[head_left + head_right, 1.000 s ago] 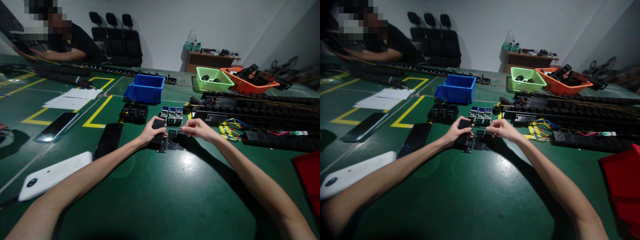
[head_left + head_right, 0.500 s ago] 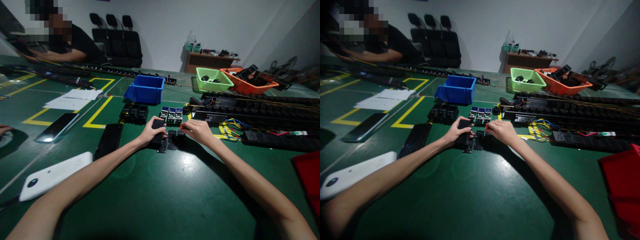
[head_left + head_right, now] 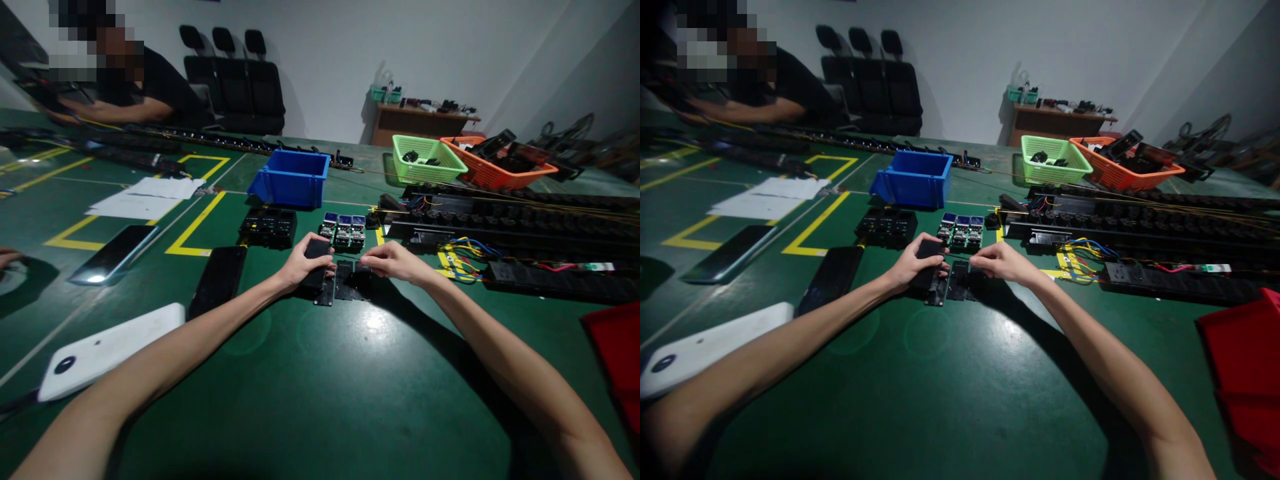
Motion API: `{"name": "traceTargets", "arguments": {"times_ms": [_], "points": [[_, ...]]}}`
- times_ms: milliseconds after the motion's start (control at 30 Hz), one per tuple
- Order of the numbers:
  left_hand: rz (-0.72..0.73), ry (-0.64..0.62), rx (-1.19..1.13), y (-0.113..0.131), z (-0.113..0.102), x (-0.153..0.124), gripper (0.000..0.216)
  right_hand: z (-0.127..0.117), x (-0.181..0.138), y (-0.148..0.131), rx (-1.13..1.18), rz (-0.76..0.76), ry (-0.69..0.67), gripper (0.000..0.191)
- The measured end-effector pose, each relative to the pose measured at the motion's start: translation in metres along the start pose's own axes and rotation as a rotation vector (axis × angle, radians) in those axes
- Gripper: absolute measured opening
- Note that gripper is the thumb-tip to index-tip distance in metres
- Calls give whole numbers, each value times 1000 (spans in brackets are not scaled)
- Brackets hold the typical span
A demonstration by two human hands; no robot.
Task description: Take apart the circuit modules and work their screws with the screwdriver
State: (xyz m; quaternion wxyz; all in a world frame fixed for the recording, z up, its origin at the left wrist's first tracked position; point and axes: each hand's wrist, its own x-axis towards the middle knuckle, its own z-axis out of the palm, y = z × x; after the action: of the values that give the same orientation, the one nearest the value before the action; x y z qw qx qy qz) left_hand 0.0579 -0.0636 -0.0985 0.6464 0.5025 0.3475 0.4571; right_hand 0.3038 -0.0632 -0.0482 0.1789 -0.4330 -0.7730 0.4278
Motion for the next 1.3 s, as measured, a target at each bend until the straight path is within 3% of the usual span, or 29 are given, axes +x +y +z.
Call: {"name": "traceTargets", "arguments": {"times_ms": [100,267,467,633,833,1033,1167,1300], "points": [[10,4,-7,-1,0,1,50,1,1,2,-140,-70,70,44],[10,1,-19,0,0,1,48,6,0,10,-609,-323,355,30],[14,8,-20,1,0,1,48,8,-5,13,-920,-462,387,29],[6,7,-15,1,0,0,49,6,-3,14,-782,-403,345,27],[7,10,-9,1,0,1,49,6,0,10,-308,-264,274,31],[0,-10,-8,0,-1,1,48,5,2,-1,130,2,93,40],[12,-11,-6,-1,-1,1,49,5,3,2,26,-51,139,37],[20,9,3,-1,-1,2,51,7,4,11,-380,-246,306,30]]}}
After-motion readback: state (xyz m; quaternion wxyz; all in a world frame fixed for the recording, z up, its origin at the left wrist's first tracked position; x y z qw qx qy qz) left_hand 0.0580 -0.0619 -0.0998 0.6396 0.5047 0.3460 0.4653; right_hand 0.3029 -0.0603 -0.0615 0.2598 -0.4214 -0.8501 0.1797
